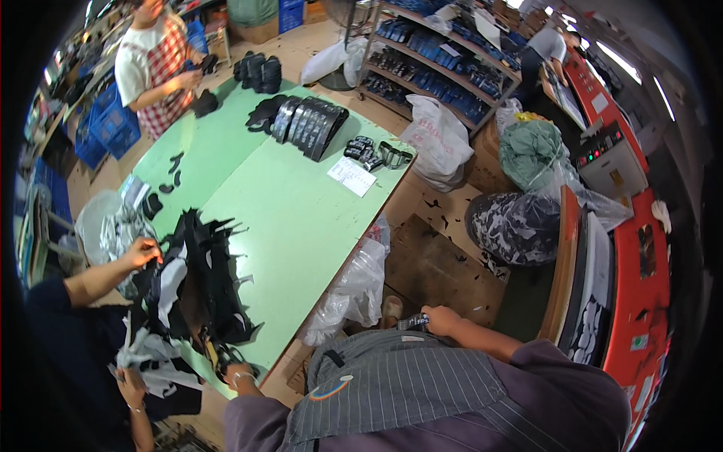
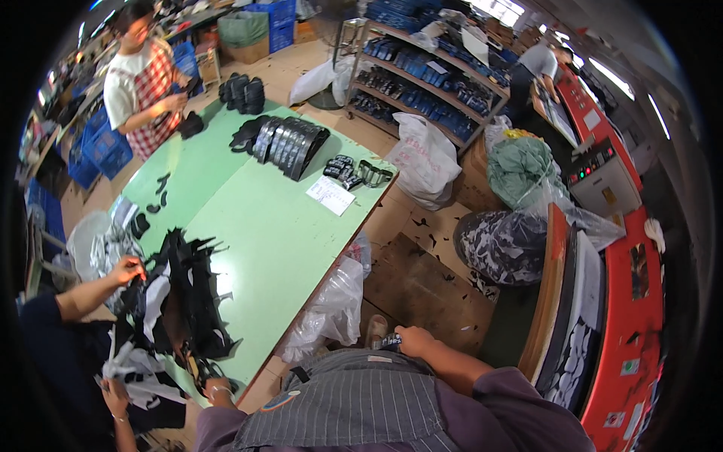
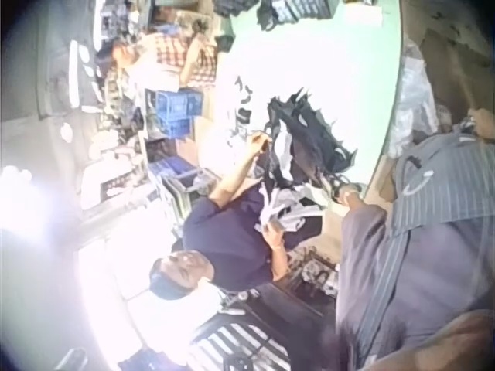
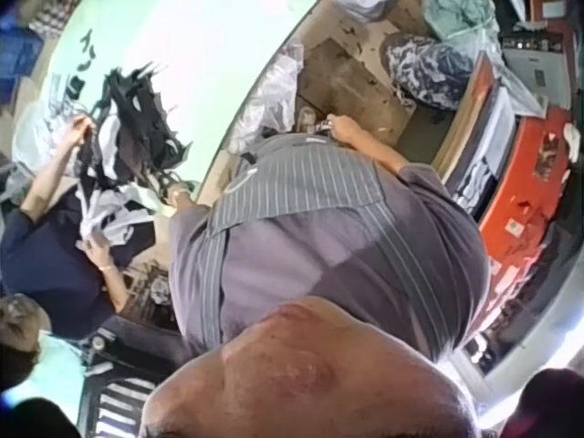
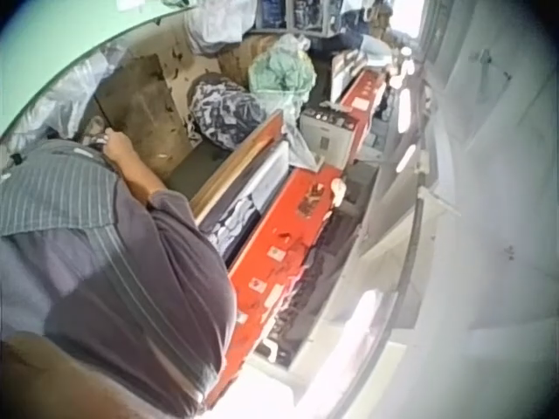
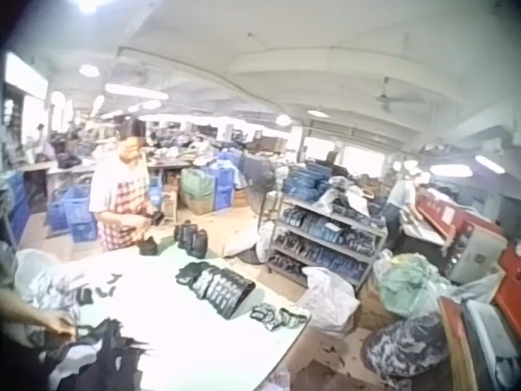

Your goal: Operating a hydraulic cutting machine to stamp out shoe components from synthetic leather sheets.

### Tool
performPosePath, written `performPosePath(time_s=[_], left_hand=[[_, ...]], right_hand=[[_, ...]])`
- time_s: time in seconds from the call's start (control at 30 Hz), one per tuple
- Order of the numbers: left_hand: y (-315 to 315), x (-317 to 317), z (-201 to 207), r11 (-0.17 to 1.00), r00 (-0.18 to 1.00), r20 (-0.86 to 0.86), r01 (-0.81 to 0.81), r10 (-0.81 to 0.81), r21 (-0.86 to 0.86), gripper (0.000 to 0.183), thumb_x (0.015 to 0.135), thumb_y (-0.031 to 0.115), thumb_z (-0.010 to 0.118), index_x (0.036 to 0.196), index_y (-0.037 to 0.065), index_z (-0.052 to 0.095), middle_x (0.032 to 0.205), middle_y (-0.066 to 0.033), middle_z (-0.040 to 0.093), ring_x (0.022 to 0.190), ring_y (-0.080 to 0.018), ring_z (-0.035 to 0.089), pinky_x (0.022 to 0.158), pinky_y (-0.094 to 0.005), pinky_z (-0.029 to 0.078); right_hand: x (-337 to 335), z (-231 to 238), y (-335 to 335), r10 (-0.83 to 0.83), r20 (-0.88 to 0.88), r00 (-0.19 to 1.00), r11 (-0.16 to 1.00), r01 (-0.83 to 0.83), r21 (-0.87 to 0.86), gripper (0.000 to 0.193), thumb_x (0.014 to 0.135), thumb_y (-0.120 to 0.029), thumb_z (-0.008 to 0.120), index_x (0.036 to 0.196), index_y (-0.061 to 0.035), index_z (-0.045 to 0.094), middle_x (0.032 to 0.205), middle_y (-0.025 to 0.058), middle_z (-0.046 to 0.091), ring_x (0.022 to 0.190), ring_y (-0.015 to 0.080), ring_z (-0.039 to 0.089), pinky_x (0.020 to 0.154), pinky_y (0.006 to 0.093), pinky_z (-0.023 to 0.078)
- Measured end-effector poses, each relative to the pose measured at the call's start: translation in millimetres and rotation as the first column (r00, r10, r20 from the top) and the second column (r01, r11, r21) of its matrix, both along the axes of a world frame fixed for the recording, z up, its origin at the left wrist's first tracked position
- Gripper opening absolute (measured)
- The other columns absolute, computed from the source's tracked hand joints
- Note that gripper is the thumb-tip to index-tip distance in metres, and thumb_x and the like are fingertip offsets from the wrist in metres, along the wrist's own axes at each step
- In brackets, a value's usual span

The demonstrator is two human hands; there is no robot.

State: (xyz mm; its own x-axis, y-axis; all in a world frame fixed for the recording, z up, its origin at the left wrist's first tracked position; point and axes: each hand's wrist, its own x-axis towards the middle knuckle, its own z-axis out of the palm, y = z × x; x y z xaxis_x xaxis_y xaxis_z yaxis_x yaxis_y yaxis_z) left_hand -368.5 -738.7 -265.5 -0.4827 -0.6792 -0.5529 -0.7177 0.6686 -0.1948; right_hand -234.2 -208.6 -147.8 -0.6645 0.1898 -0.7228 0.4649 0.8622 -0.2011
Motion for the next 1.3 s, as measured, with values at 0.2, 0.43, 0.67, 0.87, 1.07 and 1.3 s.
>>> performPosePath(time_s=[0.2, 0.43, 0.67, 0.87, 1.07, 1.3], left_hand=[[46.6, 31.6, 38.0, 0.982, 0.974, 0.14, 0.163, -0.175, 0.099, 0.041, 0.078, 0.032, 0.066, 0.11, 0.006, 0.068, 0.115, -0.0222, 0.062, 0.117, -0.0368, 0.052, 0.098, -0.043, 0.042], [125.1, 31.4, 52.7, 0.86, 0.883, 0.027, 0.449, -0.469, 0.242, 0.042, 0.073, 0.042, 0.066, 0.098, 0.009, 0.073, 0.106, -0.0173, 0.067, 0.112, -0.038, 0.053, 0.096, -0.0459, 0.043], [281.7, -47.2, 37.5, 0.633, 0.657, -0.306, 0.751, -0.689, 0.188, 0.059, 0.073, 0.051, 0.063, 0.086, -0.005, 0.071, 0.09, -0.0255, 0.067, 0.102, -0.0441, 0.057, 0.095, -0.0464, 0.043], [489.1, -163.5, 72.2, 0.396, 0.424, -0.341, 0.906, -0.839, 0.151, 0.062, 0.076, 0.058, 0.062, 0.09, -0.001, 0.071, 0.095, -0.0251, 0.067, 0.104, -0.0416, 0.057, 0.094, -0.0438, 0.045], [631.7, -242.9, 98.0, 0.234, 0.249, -0.262, 0.968, -0.933, 0.086, 0.047, 0.079, 0.046, 0.06, 0.103, 0.007, 0.071, 0.118, -0.0148, 0.063, 0.126, -0.0325, 0.043, 0.1, -0.0499, 0.037], [710.8, -319.6, 86.1, 0.145, 0.152, -0.225, 0.988, -0.963, 0.046, 0.039, 0.081, 0.03, 0.054, 0.109, 0.007, 0.069, 0.123, -0.012, 0.062, 0.131, -0.0292, 0.039, 0.103, -0.0511, 0.031]], right_hand=[[30.6, -6.2, 29.9, -0.099, -0.045, 0.994, 0.994, 0.097, -0.047, 0.031, 0.076, -0.017, 0.063, 0.105, -0.009, 0.058, 0.091, 0.0225, 0.066, 0.088, 0.0412, 0.063, 0.077, 0.0503, 0.049], [60.7, -33.2, 91.5, -0.28, 0.077, 0.957, 0.953, 0.287, -0.098, 0.033, 0.076, -0.022, 0.06, 0.105, -0.0074, 0.059, 0.095, 0.0224, 0.066, 0.092, 0.0403, 0.062, 0.079, 0.0487, 0.048], [79.6, -34.8, 180.4, -0.283, 0.079, 0.956, 0.952, 0.29, -0.098, 0.036, 0.076, -0.024, 0.059, 0.105, -0.0023, 0.06, 0.098, 0.024, 0.066, 0.096, 0.0381, 0.063, 0.083, 0.0449, 0.049], [111.7, -56.4, 249.2, -0.424, 0.129, 0.897, 0.905, 0.423, 0.035, 0.039, 0.077, -0.022, 0.061, 0.11, -0.002, 0.059, 0.106, 0.0228, 0.064, 0.101, 0.0389, 0.061, 0.085, 0.0435, 0.05], [147.6, -63.0, 252.6, -0.625, 0.171, 0.762, 0.777, 0.628, 0.043, 0.041, 0.075, -0.021, 0.067, 0.111, -0.0024, 0.059, 0.107, 0.0223, 0.064, 0.099, 0.0384, 0.062, 0.083, 0.0425, 0.05], [181.1, -34.6, 224.4, -0.793, 0.118, 0.598, 0.6, 0.799, -0.02, 0.036, 0.079, -0.019, 0.062, 0.111, -0.0022, 0.059, 0.104, 0.0236, 0.065, 0.099, 0.0406, 0.061, 0.085, 0.0438, 0.049]])
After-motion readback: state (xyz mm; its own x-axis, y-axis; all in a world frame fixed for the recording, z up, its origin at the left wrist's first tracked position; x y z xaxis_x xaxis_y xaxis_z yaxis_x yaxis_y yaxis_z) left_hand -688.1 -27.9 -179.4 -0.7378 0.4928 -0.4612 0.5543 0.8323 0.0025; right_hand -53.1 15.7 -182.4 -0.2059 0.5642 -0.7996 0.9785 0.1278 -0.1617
